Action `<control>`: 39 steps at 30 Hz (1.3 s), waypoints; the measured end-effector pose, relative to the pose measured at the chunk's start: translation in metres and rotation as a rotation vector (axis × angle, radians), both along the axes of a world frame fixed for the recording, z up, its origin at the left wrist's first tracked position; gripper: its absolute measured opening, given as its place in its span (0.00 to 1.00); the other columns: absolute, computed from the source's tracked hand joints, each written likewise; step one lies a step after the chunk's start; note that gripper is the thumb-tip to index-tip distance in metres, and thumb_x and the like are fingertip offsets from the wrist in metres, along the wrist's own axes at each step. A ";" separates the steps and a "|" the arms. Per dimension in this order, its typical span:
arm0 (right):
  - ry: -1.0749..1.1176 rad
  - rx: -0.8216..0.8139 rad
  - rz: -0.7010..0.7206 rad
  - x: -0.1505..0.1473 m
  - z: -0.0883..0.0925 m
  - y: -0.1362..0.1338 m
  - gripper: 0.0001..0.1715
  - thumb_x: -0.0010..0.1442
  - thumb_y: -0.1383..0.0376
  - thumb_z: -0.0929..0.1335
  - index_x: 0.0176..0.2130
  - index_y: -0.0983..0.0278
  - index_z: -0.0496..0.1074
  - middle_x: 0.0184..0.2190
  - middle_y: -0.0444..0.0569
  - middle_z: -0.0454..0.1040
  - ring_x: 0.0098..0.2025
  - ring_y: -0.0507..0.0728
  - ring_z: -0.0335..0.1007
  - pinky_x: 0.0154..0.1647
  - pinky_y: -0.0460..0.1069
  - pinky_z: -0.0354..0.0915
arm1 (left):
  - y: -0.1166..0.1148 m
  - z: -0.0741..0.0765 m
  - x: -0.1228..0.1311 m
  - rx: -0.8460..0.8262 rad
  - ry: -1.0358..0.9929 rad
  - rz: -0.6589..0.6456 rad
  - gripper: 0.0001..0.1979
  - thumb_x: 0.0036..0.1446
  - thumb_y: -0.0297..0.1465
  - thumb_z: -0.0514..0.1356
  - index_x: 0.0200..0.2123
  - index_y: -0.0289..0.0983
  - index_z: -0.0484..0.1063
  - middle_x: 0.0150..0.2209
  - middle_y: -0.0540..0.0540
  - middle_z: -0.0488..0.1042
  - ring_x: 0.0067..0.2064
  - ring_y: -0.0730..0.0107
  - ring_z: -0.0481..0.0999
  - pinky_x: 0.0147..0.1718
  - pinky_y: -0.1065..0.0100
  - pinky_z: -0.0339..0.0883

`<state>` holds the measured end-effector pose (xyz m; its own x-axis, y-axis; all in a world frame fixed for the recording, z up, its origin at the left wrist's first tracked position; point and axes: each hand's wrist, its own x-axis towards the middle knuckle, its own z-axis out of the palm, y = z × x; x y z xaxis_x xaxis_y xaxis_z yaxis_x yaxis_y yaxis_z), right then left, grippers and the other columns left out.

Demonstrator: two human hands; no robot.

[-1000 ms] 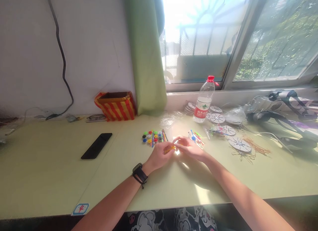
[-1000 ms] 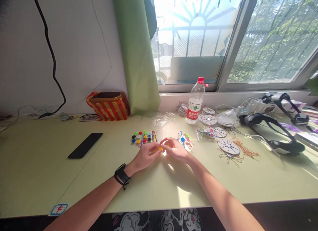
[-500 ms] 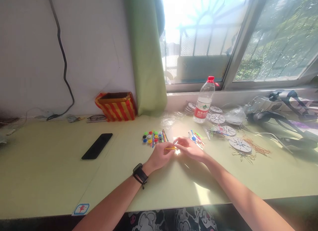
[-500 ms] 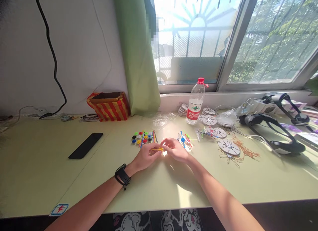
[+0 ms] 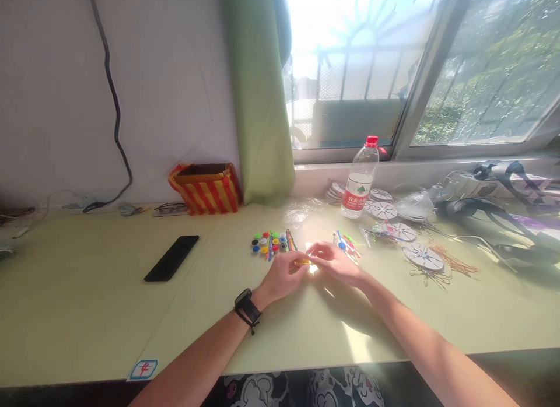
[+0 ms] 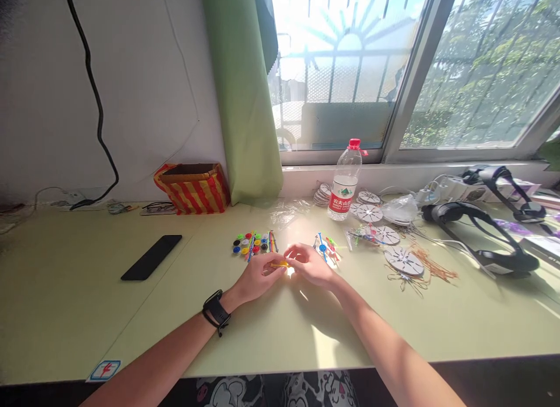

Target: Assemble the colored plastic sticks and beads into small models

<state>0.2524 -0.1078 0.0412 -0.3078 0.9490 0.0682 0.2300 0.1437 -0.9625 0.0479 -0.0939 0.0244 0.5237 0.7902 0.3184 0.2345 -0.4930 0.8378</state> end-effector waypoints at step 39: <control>0.050 0.010 -0.002 0.003 0.001 0.002 0.13 0.56 0.57 0.73 0.40 0.60 0.75 0.39 0.47 0.77 0.45 0.60 0.75 0.49 0.55 0.70 | 0.000 0.001 -0.001 0.028 0.029 0.019 0.13 0.65 0.37 0.61 0.45 0.35 0.79 0.40 0.43 0.80 0.40 0.63 0.78 0.39 0.66 0.73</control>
